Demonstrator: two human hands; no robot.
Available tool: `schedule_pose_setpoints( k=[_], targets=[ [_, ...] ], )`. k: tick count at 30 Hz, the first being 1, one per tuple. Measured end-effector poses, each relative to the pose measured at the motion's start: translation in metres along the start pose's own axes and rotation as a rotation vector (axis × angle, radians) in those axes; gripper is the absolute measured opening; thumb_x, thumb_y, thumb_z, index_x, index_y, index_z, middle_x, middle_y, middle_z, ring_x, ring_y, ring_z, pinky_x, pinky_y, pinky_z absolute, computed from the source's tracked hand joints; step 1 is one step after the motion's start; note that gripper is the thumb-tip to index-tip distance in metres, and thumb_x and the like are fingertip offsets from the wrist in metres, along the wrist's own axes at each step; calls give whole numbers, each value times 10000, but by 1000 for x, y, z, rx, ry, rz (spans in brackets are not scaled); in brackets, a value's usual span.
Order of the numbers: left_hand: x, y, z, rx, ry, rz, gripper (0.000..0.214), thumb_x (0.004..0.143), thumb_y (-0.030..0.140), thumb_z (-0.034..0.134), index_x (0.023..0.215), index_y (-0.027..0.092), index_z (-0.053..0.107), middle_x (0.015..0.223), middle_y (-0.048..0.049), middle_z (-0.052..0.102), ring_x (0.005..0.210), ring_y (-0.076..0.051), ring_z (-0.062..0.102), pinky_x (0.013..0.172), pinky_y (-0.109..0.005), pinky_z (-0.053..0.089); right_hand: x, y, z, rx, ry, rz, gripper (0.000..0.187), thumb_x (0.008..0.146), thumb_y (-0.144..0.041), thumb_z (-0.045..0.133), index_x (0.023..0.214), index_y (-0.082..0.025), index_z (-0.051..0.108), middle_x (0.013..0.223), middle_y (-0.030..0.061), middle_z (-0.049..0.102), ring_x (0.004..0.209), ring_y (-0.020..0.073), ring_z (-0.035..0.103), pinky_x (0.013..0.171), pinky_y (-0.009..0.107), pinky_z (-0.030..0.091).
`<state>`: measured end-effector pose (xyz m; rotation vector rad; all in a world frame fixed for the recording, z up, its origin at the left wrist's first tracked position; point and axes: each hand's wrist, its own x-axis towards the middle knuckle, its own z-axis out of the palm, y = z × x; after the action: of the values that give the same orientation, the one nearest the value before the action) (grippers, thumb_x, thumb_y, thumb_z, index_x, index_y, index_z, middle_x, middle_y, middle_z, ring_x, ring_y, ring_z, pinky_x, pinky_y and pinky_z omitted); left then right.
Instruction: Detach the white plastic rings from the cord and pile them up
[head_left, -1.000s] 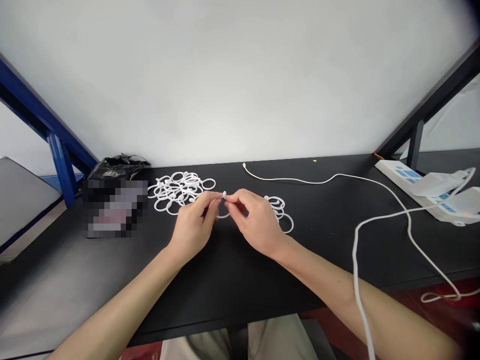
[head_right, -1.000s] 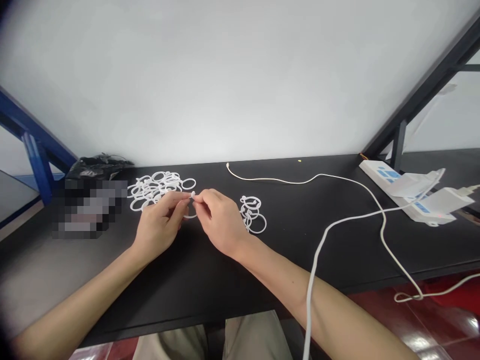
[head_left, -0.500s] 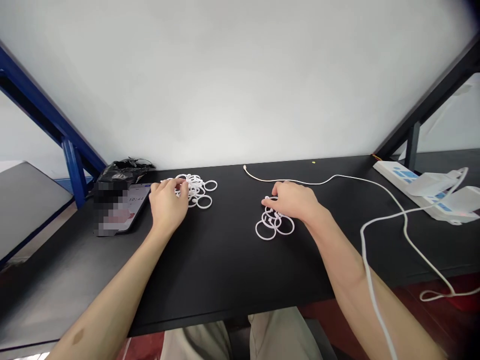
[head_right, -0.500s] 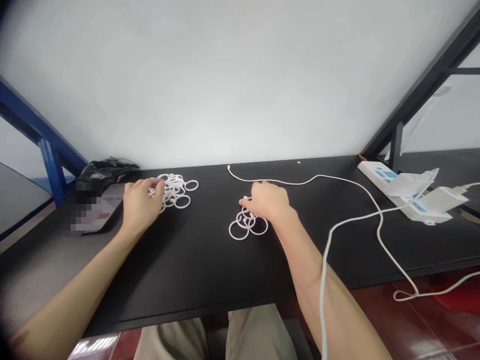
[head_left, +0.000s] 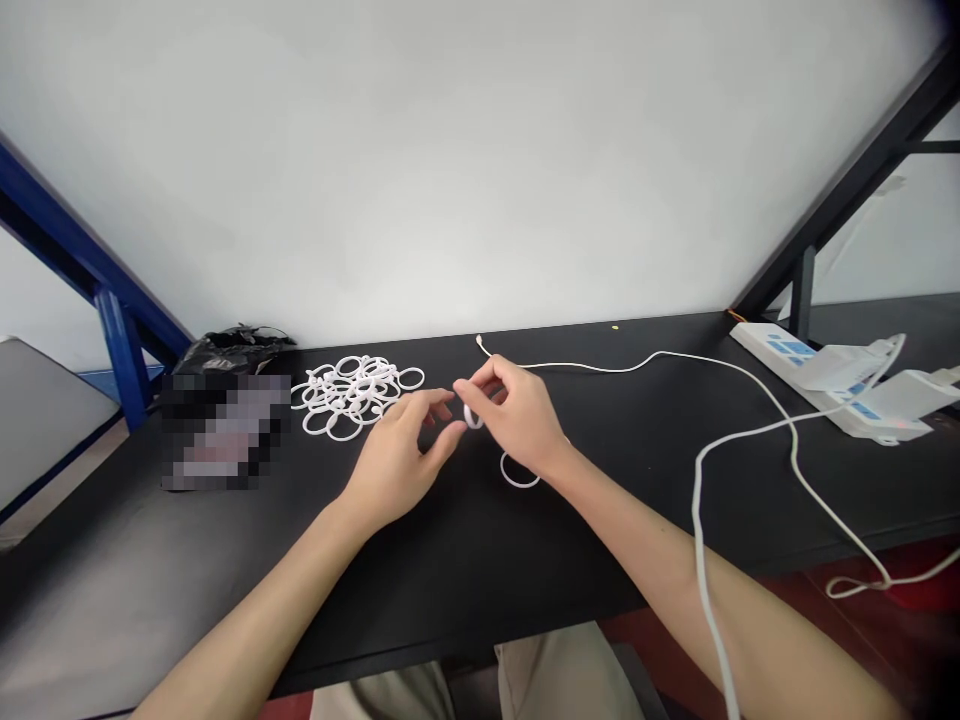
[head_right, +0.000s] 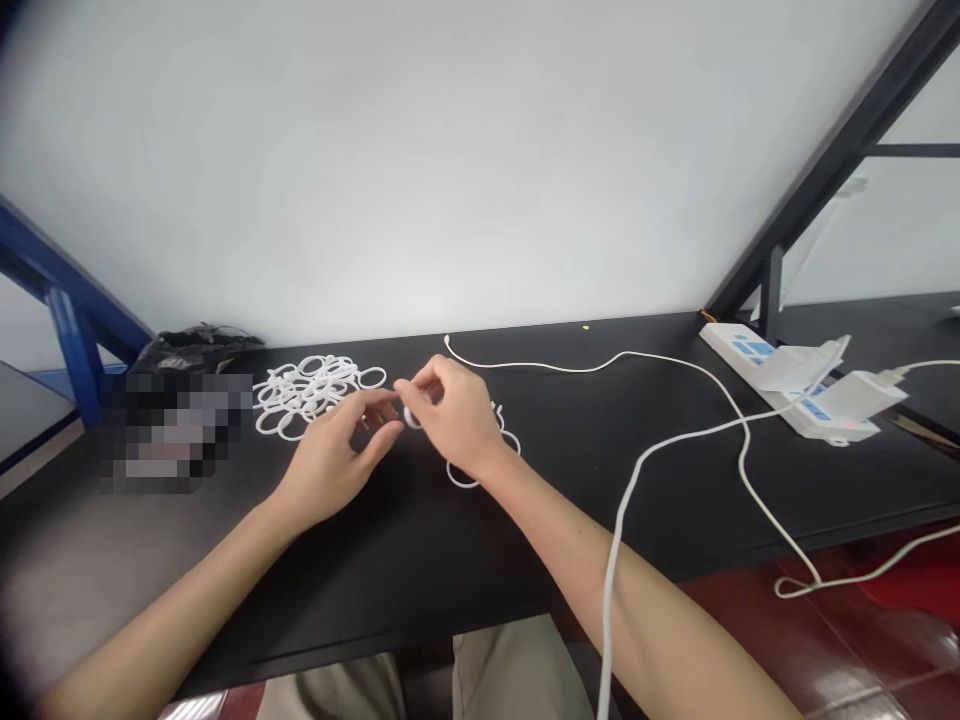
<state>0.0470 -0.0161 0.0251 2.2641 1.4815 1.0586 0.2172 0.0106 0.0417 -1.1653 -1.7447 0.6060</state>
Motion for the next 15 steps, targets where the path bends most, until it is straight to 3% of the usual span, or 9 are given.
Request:
schedule_pose_setpoints(
  k=[4,10,15],
  targets=[
    [-1,4,1,-107,-43,-120,182,916,373,495,1006,226,553,849,-4,681,734,-157,628,649,-272,473,-8,-5,16,91,-17,-7,240,905,-411,565,762,-218,571,775,-17,658,719,127,624,686,263,483],
    [4,-2,-6,-291,75,-350,184,940,403,456,1030,243,465,717,42,679,557,-131,623,591,-260,480,-13,-4,25,121,-110,-10,174,924,-360,540,1019,-230,604,892,-1,680,719,120,636,696,264,502],
    [4,0,-8,-336,85,-376,203,929,434,481,1011,252,442,646,64,644,475,-118,571,512,-246,442,-16,-5,25,151,-123,1,230,934,-319,508,1148,-238,533,783,-36,651,666,115,641,698,264,505]
  ],
)
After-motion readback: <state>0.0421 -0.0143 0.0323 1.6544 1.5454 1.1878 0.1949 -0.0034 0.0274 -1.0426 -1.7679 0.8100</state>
